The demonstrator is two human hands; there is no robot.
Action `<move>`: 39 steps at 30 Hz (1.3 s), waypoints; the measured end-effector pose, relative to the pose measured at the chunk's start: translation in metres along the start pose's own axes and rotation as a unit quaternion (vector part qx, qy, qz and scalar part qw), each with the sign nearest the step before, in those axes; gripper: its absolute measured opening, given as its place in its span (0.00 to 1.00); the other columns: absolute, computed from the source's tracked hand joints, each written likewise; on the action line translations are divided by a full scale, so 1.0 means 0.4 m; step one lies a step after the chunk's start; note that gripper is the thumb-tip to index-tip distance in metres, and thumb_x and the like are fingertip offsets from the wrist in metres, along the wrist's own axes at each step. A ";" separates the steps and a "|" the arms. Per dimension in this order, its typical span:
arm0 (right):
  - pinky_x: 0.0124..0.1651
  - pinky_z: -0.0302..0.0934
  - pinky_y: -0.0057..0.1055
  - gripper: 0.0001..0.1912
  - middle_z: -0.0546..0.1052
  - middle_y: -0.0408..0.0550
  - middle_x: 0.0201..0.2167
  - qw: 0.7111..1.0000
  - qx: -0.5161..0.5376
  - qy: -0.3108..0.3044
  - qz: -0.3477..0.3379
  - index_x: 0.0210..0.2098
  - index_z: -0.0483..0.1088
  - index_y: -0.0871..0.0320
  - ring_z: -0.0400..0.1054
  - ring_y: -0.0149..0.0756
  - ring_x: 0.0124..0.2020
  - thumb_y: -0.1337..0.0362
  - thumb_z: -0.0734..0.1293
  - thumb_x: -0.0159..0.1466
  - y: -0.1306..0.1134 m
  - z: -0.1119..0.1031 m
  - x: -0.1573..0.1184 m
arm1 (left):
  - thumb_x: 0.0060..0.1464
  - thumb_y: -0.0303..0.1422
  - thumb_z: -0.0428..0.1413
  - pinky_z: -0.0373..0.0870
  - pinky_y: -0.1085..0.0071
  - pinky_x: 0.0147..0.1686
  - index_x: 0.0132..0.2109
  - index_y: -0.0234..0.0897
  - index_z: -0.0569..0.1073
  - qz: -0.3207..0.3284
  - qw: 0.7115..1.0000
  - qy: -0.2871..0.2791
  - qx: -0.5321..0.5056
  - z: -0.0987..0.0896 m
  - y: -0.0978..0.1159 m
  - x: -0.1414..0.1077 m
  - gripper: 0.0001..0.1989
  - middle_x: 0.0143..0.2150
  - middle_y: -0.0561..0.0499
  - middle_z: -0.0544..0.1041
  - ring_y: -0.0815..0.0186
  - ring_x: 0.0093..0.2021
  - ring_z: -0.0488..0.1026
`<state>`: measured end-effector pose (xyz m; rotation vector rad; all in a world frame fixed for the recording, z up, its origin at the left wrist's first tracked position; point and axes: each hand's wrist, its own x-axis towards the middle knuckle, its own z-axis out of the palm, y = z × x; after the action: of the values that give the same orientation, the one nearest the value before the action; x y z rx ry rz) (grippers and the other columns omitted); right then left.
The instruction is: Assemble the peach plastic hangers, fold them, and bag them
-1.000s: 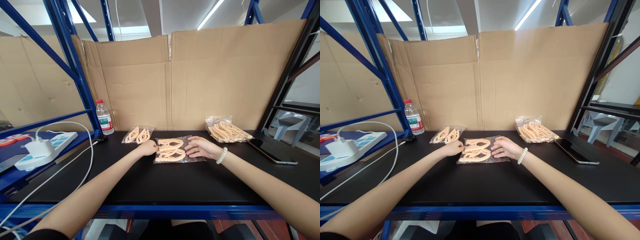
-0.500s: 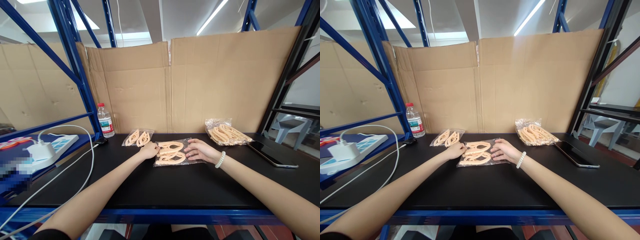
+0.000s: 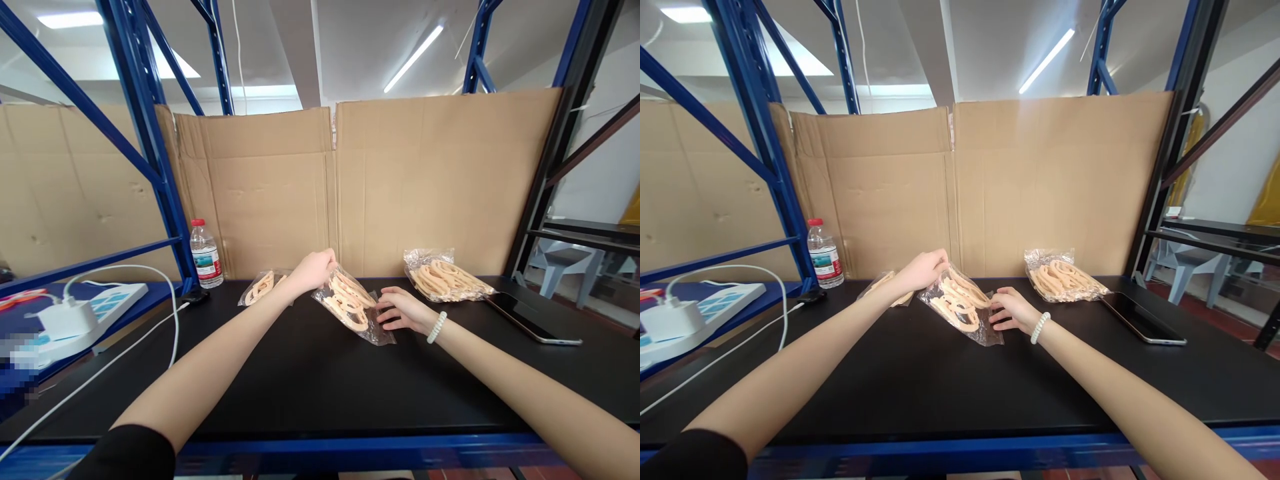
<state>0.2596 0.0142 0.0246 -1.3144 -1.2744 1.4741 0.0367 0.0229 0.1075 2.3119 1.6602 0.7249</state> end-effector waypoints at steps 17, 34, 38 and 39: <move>0.63 0.48 0.39 0.27 0.66 0.54 0.57 0.927 -0.275 0.043 -0.251 0.58 0.61 0.58 0.57 0.44 0.60 0.47 0.55 0.67 0.076 -0.020 0.093 | 0.57 0.29 0.47 0.62 0.73 0.22 0.35 0.36 0.67 0.091 0.995 -0.021 0.036 -0.097 0.084 0.089 0.05 0.20 0.55 0.71 0.69 0.17 0.66; 0.66 0.37 0.48 0.35 0.59 0.49 0.64 0.857 -0.444 -0.024 -0.262 0.68 0.48 0.53 0.47 0.47 0.66 0.43 0.53 0.67 0.078 0.007 0.050 | 0.55 0.29 0.49 0.61 0.75 0.21 0.34 0.36 0.66 0.077 0.996 -0.035 0.002 -0.164 -0.010 0.068 0.03 0.20 0.54 0.70 0.71 0.17 0.64; 0.66 0.37 0.48 0.33 0.62 0.48 0.63 0.852 -0.448 -0.027 -0.269 0.67 0.51 0.52 0.49 0.48 0.65 0.44 0.54 0.67 0.082 0.005 0.057 | 0.54 0.30 0.49 0.61 0.74 0.23 0.34 0.36 0.67 0.094 0.995 -0.020 0.013 -0.184 -0.011 0.063 0.04 0.19 0.55 0.69 0.71 0.18 0.64; 0.66 0.37 0.48 0.33 0.61 0.49 0.63 0.849 -0.455 -0.026 -0.266 0.66 0.52 0.52 0.49 0.48 0.65 0.43 0.54 0.67 0.083 0.005 0.058 | 0.54 0.31 0.49 0.61 0.74 0.24 0.34 0.36 0.67 0.094 0.995 -0.019 0.017 -0.188 -0.012 0.063 0.04 0.20 0.55 0.69 0.71 0.18 0.64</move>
<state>0.2560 0.0293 -0.0127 -1.2797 -2.2951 0.4797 0.0016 0.0392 0.1768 2.5133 1.4645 0.6876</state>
